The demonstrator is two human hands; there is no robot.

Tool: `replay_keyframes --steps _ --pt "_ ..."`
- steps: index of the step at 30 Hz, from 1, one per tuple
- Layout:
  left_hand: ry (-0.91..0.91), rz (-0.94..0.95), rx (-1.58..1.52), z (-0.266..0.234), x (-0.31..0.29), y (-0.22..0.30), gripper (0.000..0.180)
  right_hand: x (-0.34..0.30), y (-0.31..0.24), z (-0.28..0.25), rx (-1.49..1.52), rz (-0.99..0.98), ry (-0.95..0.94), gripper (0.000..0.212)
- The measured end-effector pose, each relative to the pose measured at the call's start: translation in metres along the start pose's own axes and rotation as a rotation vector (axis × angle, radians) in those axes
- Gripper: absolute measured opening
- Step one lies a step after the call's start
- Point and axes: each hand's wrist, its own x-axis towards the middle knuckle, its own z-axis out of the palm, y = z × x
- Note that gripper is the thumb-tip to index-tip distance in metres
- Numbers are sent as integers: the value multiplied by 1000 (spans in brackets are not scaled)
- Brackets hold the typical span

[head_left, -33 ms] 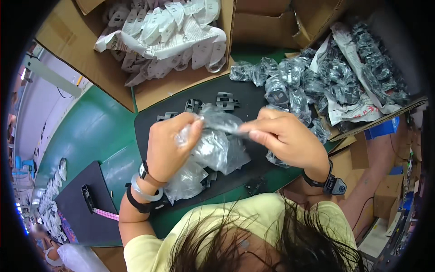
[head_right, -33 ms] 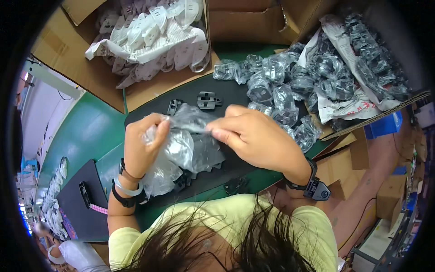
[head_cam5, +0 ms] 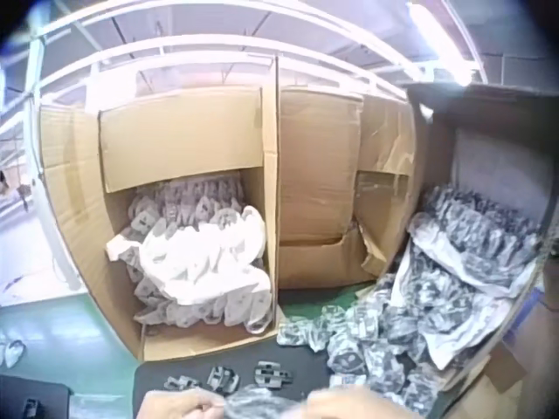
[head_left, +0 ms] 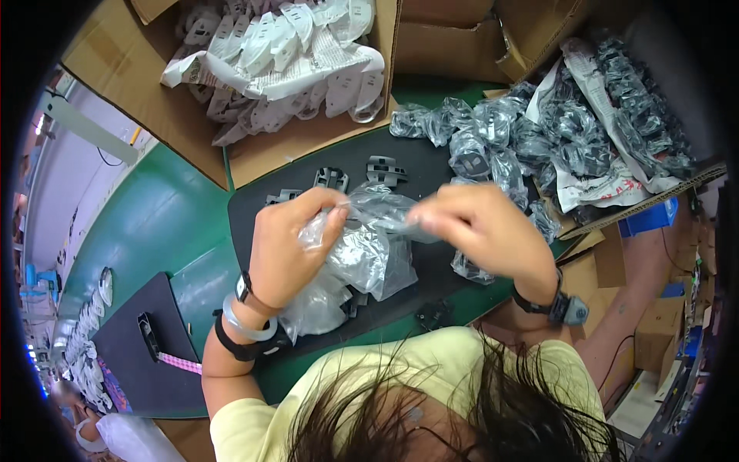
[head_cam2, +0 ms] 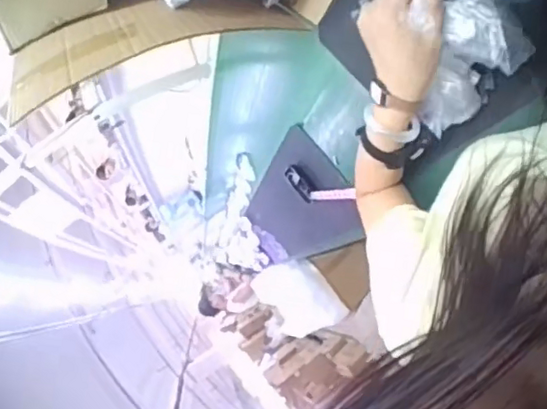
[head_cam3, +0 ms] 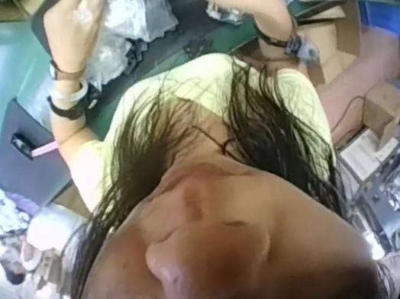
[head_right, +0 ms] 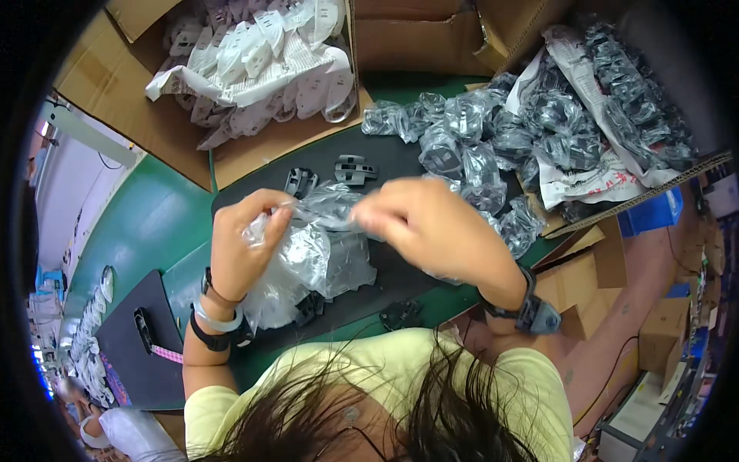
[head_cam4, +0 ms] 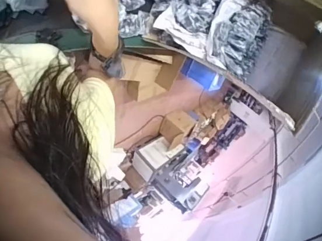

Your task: Assembling plastic housing components and internal parts at a factory workstation.

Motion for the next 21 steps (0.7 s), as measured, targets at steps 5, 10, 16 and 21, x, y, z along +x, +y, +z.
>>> replay_keyframes --steps 5,10,16,21 --pt "-160 156 -131 -16 -3 6 6 22 -7 -10 31 -47 87 11" --pt "312 126 -323 -32 -4 -4 7 31 -19 -13 616 -42 -463 17" --pt "204 101 -490 -26 0 -5 13 92 134 -26 -672 65 365 29" --pt "32 -78 -528 -40 -17 -22 21 83 89 -35 -226 107 344 5"
